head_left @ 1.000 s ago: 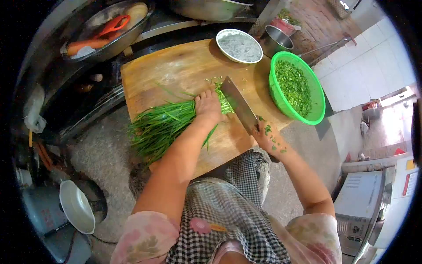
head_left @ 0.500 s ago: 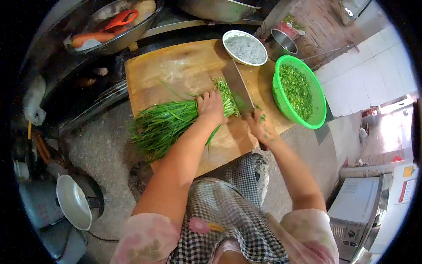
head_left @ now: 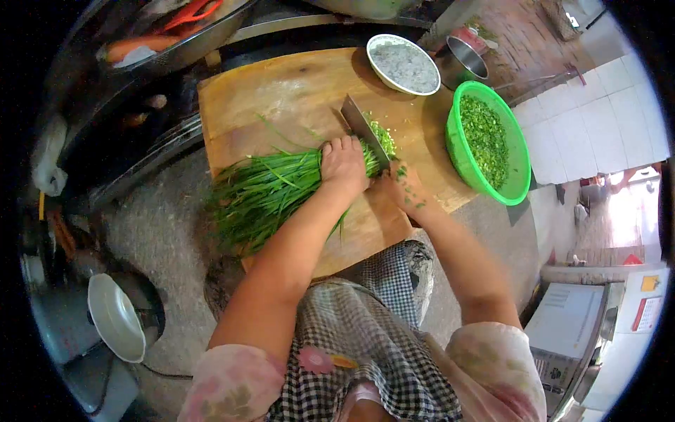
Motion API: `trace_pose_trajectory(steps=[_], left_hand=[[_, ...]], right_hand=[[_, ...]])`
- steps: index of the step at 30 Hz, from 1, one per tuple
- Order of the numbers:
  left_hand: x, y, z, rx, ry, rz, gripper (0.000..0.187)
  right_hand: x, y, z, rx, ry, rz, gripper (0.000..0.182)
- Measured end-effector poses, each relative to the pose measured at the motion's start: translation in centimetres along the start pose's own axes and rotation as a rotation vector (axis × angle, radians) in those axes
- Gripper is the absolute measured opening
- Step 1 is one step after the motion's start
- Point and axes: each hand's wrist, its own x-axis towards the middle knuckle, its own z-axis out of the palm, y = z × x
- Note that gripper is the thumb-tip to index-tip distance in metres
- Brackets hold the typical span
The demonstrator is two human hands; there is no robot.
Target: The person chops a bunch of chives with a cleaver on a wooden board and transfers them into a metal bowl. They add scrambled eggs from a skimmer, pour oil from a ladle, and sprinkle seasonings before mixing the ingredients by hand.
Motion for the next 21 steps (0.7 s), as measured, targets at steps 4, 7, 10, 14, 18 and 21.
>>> trace_pose_trajectory(steps=[4,7,10,14,18,21], left_hand=[[-1.2,0.4,-1.8,0.046,-0.014,-0.037,0.101],[-1.0,0.3,-2.5,0.045,-0.116,-0.069,0.11],[-1.0,0.5,-2.2,0.041,-0.108,-0.085,0.099],[-1.0,0.1,-1.8,0.05,-0.077,-0.061,0.085],[-1.0,-0.7,-0.5,-0.003,-0.009,-0.013,0.084],[-0.7,-0.8,-0.3,0.003,0.02,0.0,0.085]], right_hand=[[0.4,-4.3,-4.7,-0.122,0.035,0.024,0.022],[-2.3,-4.9,-6.5,-0.036,0.036,0.13,0.019],[-4.4,-7.5,-10.3,0.106,-0.128,0.347,0.015],[-5.0,-6.1,-9.0,0.013,-0.145,0.264,0.014],[-1.6,-6.1,-7.7,0.123,-0.231,0.329,0.014],[1.1,-4.3,-3.1,-0.023,-0.15,0.088,0.013]])
